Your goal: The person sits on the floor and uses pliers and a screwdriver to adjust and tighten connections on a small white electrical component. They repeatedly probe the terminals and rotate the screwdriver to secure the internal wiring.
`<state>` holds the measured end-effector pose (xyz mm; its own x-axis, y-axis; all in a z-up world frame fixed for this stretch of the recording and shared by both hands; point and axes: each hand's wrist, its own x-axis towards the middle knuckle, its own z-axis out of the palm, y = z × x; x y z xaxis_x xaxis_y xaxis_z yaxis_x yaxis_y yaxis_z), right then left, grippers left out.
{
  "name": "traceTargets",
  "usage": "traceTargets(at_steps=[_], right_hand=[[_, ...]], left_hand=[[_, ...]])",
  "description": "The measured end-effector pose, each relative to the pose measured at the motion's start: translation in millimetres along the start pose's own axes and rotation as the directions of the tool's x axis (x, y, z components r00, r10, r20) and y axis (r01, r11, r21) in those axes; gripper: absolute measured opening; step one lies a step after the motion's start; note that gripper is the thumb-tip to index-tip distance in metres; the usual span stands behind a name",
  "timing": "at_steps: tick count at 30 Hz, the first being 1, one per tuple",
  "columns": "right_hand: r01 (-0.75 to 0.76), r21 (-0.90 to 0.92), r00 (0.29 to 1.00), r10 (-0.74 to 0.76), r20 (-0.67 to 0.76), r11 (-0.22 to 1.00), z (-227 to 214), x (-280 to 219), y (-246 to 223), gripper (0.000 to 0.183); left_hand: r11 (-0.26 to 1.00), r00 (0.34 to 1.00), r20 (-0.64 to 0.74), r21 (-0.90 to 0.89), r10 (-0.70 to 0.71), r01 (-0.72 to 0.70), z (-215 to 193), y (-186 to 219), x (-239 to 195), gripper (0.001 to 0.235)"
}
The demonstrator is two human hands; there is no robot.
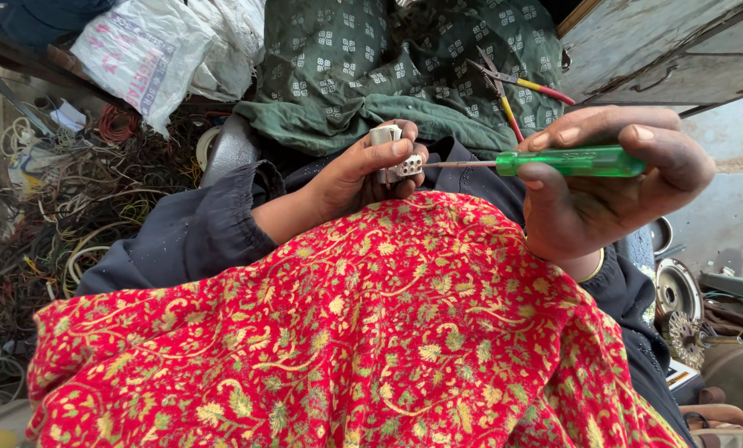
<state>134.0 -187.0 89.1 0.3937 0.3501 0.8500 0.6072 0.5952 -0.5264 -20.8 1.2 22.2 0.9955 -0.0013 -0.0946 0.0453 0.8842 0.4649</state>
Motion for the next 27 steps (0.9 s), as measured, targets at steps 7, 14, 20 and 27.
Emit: traceTargets(at_steps=[7, 14, 20, 27], right_hand=[[0.025, -0.021, 1.000, -0.025, -0.008, 0.999, 3.4, 0.9, 1.6, 0.062], [0.000, -0.001, 1.000, 0.000, -0.016, 1.000, 3.3, -0.2, 3.2, 0.062], [-0.007, -0.021, 0.999, 0.007, 0.033, 1.000, 1.6, -1.1, 0.3, 0.062], [0.021, -0.063, 0.998, -0.017, 0.062, 0.998, 2.9, 0.3, -0.2, 0.063]], left_hand=[[1.000, 1.000, -0.029, -0.005, -0.010, 0.009, 1.1, 0.3, 0.0, 0.026], [1.000, 1.000, -0.027, -0.011, -0.006, 0.006, 2.4, 0.6, 0.2, 0.026], [1.000, 0.996, -0.087, 0.002, -0.018, 0.018, 4.7, 1.3, -0.2, 0.026], [1.000, 0.993, -0.117, -0.011, -0.016, 0.015, 6.2, 1.7, -0.1, 0.027]])
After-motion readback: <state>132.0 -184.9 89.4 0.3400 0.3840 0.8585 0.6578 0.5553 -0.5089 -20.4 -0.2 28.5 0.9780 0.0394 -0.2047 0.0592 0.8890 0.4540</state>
